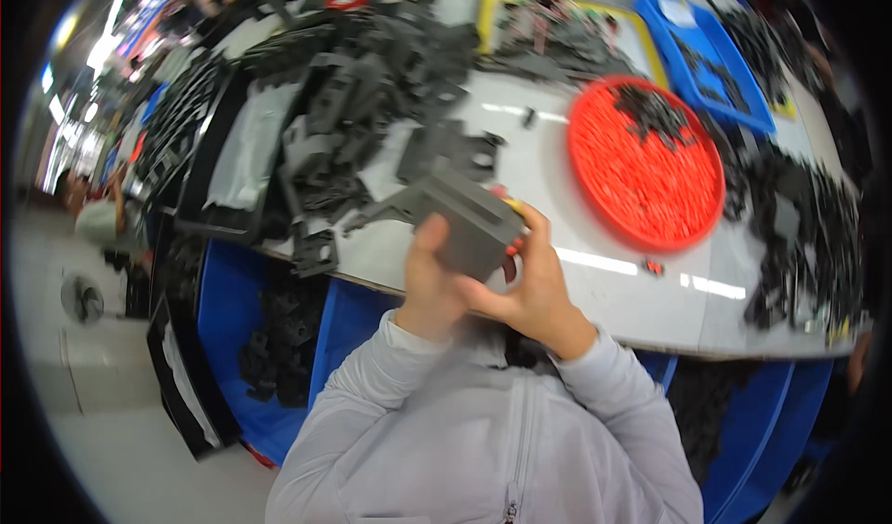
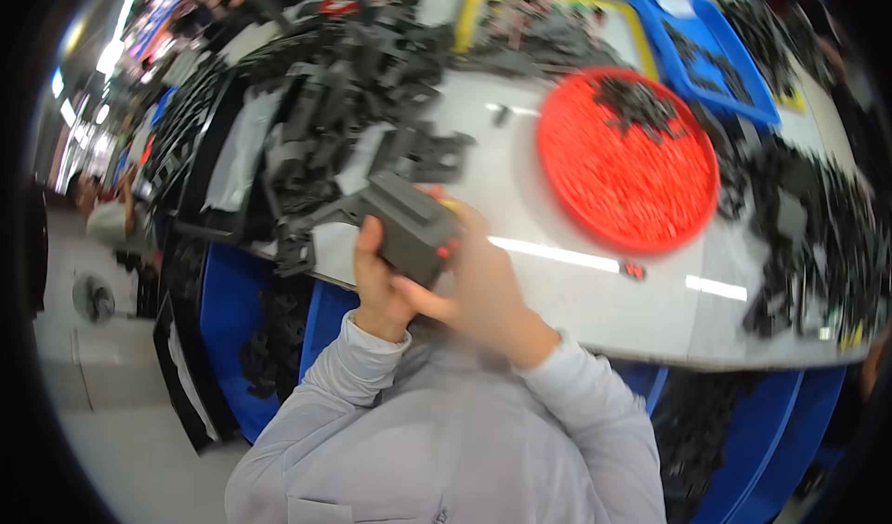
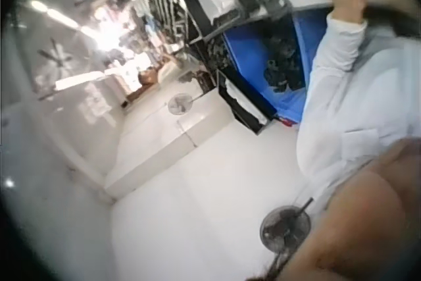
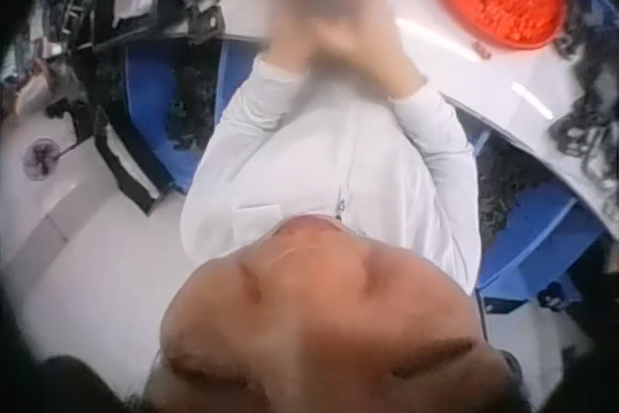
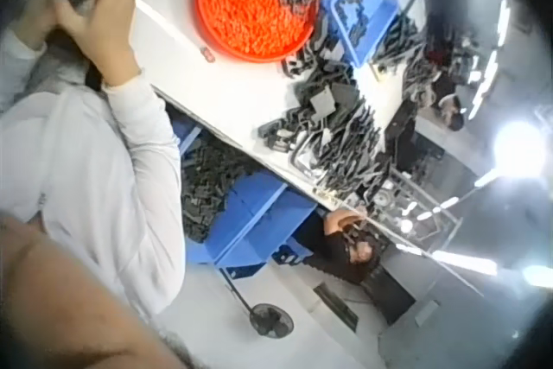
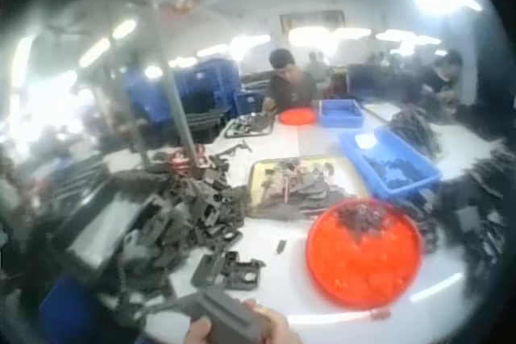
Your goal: The person places an assembled plastic housing into a box, then takes new plastic casing parts, electronic wiring assemblies, and red plastic pins from trays on the table. The person fits the circuit boards, speakers, and red pins into the plastic housings and presses the casing halves together by hand.
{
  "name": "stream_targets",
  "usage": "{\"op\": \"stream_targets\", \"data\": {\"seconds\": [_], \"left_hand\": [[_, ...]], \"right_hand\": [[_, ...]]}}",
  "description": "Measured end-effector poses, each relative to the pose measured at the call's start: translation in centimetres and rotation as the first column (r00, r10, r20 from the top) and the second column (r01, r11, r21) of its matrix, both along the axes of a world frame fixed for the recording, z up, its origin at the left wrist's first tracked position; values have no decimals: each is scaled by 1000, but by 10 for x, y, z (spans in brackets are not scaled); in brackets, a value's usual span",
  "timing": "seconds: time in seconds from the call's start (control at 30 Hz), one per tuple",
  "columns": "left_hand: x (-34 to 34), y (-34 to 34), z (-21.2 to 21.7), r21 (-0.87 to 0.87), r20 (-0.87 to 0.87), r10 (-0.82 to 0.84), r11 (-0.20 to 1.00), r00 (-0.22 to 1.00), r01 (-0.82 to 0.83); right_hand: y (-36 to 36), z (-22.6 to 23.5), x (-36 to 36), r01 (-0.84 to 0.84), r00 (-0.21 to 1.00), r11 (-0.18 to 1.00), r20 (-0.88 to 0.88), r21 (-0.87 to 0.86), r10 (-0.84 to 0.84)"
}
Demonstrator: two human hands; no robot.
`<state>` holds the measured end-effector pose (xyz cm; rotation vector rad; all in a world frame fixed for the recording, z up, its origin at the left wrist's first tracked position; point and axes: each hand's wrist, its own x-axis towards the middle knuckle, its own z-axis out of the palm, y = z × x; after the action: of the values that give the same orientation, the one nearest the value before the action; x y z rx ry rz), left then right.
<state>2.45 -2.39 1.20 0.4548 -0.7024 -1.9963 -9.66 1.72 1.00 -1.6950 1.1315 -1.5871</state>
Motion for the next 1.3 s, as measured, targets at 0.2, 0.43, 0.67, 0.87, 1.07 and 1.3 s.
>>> {"op": "stream_targets", "data": {"seconds": [0.2,0.43,0.67,0.87,1.07,1.3], "left_hand": [[87,-48,61,-172,208,277,955,938,-244],[254,-222,100,-617,366,819,569,442,-544],[337,-355,30,-789,504,857,403,-112,-464],[323,-381,11,-729,589,805,566,67,-385],[240,-342,18,-505,768,560,828,310,-245],[201,-348,-6,-727,678,708,686,198,37]], "right_hand": [[26,-19,-30,-186,935,923,-227,338,272],[59,-18,-60,99,868,972,-496,215,21],[77,-40,-62,316,774,945,-599,86,-205],[73,-44,-62,275,702,961,-687,17,-188],[75,-47,-60,326,683,944,-704,53,-197],[69,-45,-60,339,668,940,-714,41,-210]]}}
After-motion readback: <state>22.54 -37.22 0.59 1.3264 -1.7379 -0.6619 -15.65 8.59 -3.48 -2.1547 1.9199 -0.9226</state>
